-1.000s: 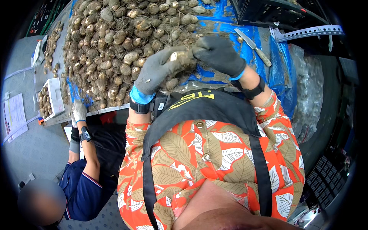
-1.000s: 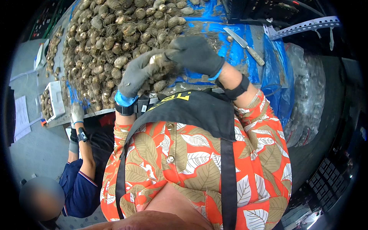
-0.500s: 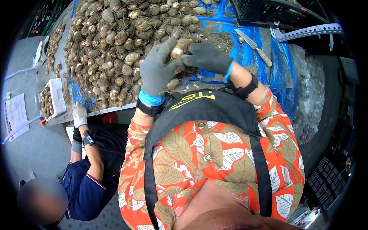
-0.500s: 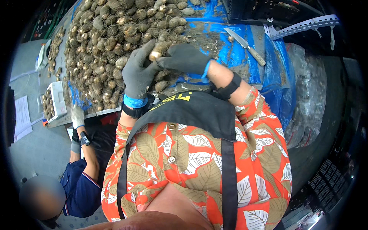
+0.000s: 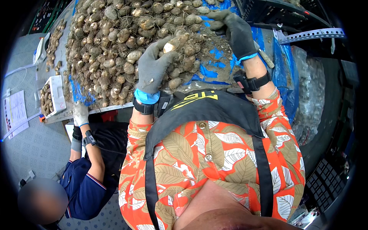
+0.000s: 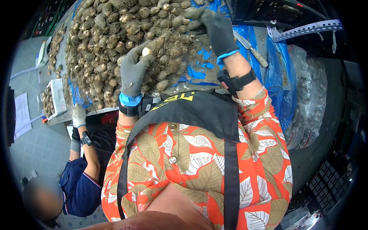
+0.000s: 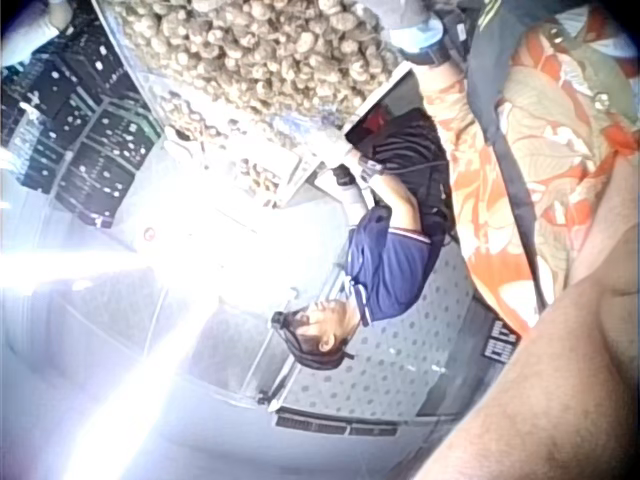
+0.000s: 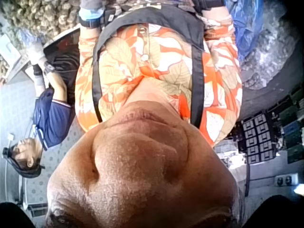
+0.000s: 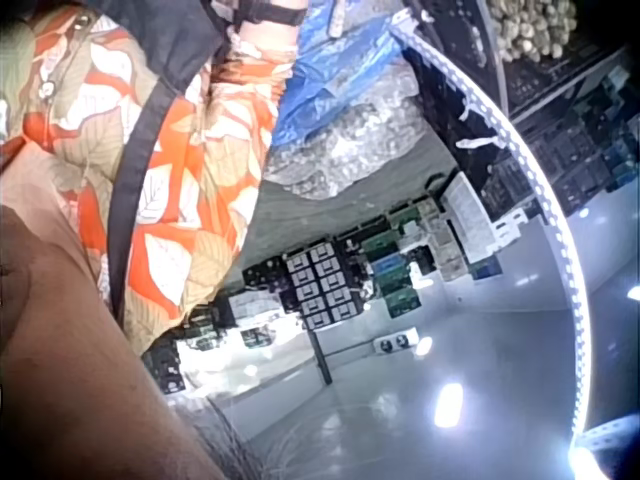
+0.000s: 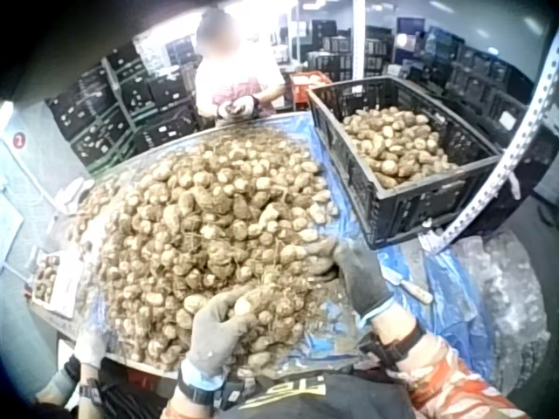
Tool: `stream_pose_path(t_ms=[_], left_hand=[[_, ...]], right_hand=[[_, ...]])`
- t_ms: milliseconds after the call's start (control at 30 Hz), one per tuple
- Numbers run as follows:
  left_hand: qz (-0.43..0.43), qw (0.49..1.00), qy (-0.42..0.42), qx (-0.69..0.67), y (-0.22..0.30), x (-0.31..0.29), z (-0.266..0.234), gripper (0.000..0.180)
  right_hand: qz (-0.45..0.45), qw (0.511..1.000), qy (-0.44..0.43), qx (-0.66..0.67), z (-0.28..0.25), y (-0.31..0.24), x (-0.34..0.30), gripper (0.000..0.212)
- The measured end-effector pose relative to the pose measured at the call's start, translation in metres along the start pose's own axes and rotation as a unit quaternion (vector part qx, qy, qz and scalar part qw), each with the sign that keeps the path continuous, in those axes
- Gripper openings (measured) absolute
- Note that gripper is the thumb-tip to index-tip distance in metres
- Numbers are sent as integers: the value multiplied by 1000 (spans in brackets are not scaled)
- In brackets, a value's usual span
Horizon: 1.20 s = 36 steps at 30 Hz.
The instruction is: The person sorts root vegetables by hand, picking up individual taro roots from a large pile on a table and placing them into a separate container after checking them.
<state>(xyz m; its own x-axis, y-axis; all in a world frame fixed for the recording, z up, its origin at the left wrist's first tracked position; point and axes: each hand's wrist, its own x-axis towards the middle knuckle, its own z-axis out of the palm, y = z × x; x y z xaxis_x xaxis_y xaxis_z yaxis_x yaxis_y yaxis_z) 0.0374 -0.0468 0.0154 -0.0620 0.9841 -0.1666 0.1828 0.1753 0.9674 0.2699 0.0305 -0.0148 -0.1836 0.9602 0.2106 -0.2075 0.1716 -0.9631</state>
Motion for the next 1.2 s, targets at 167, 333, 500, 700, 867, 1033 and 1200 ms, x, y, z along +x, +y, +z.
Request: stream_pose_path(t_ms=[167,333,500,700,867,1033,1200], left_hand=[[29,999,-31,24,-3,3,3,40],[59,994,-56,72,4,-1,7,38],[31,997,-50,39,-2,-1,3,38],[63,987,-35,-146,-7,1,9,45],[2,997,-67,-33,8,1,9,46],[17,983,-83,-162,-13,4,4,42],[-68,951,-133,-272,-11,-3,6,40]], right_hand=[[-22,945,-127,-299,30,-15,-9,46],[-1,954,-139,-265,44,-1,-16,31],[-212,909,-32,-357,11,18,16,20],[-113,946,-151,-263,-7,21,-2,26],[3,838,-240,-490,44,-6,-20,14],[-344,782,-77,-515,28,20,-8,18],[-37,976,-49,-209,14,-13,2,33]])
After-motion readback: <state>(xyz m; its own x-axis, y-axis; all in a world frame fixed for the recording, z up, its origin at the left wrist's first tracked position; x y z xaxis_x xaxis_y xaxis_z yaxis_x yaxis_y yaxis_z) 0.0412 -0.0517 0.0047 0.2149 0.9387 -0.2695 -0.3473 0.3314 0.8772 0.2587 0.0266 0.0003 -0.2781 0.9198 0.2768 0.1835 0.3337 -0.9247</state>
